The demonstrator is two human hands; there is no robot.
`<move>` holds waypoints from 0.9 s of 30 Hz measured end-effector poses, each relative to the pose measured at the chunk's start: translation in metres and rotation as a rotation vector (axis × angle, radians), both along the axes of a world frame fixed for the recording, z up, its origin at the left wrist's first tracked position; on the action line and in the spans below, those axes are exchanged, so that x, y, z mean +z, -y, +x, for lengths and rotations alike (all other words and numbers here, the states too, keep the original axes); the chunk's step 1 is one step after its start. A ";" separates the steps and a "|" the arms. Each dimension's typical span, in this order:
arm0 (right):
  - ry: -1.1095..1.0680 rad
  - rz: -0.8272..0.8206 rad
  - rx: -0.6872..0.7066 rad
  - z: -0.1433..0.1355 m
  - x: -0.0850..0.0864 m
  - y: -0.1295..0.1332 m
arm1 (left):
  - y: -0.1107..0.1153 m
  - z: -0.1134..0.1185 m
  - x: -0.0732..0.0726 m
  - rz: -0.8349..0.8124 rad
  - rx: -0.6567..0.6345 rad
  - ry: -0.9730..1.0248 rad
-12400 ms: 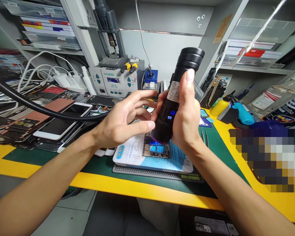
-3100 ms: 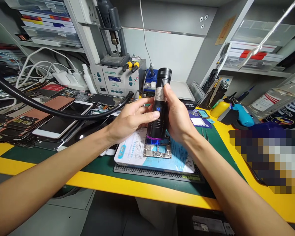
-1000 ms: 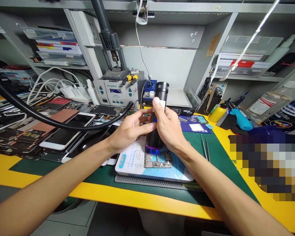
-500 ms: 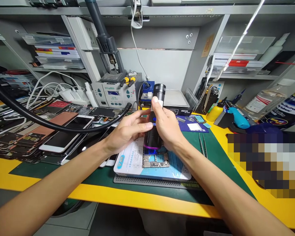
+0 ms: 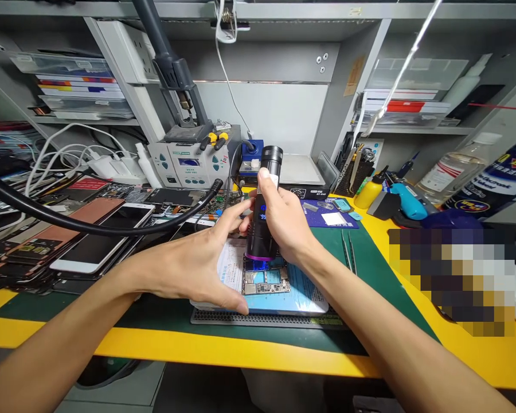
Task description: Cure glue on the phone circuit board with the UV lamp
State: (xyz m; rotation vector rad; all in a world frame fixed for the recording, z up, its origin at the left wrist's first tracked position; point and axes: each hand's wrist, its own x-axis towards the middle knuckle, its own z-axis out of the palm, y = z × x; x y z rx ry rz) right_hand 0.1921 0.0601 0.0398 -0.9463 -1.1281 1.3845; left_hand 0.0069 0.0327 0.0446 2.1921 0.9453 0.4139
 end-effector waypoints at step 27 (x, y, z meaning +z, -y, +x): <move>0.024 0.113 -0.043 0.000 -0.002 0.001 | -0.002 0.000 0.000 0.083 -0.067 0.080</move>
